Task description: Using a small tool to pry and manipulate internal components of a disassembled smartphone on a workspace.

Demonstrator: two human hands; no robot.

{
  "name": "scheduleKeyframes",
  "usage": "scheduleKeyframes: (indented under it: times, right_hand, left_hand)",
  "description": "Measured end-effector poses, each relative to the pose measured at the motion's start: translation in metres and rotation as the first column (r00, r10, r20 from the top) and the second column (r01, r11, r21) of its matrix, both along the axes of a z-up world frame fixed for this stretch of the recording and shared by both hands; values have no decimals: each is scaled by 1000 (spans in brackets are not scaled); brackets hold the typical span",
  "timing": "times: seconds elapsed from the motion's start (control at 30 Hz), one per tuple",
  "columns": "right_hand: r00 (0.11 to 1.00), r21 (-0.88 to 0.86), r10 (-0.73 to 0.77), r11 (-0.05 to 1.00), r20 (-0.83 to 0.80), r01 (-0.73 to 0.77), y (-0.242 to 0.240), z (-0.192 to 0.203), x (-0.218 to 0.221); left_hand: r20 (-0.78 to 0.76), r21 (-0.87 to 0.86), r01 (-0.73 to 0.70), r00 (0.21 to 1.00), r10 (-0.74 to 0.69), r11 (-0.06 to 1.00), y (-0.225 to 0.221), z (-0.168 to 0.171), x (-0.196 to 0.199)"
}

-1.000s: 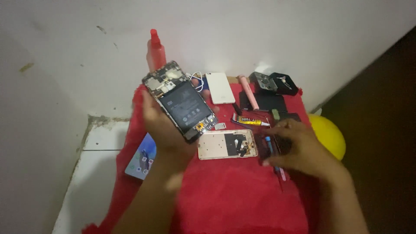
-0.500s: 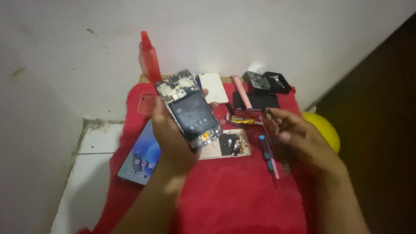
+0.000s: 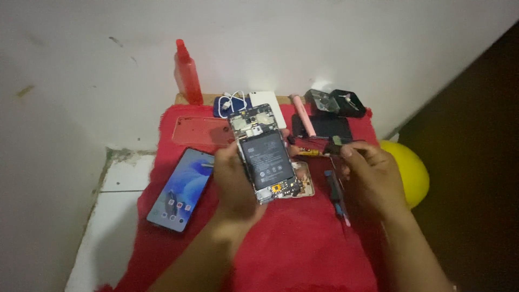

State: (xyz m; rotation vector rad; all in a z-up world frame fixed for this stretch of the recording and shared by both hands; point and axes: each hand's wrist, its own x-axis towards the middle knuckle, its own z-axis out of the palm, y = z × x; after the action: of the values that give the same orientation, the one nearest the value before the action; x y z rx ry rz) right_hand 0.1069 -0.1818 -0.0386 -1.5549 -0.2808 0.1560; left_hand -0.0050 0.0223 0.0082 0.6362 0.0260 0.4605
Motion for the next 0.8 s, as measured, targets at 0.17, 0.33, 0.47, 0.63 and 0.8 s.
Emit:
scheduleKeyframes:
  times: [0.17,0.33,0.47,0.63,0.8]
  right_hand:
    - [988,-14,-126,992,90,127,11,11,-13]
    - [993,56,-110,993,49,107,20,23,-27]
    - [957,-129,-137,976,257,175,17,19,-29]
    - [910,-54,-132,985,393,166,12,5,-30]
    - [931,-254,-51,955,362,152,17,23,-37]
  left_hand:
    - [-204,-164,140,964,-173,976,3,10,7]
    - [-258,-150,164,945,-199,975,3,17,6]
    - [-174,-194,214,953,-248,957,5,11,7]
    - [-203,-147,215,949,-242,965,3,17,6]
    - [-184,-189,251,941,-285,949,3,-1,14]
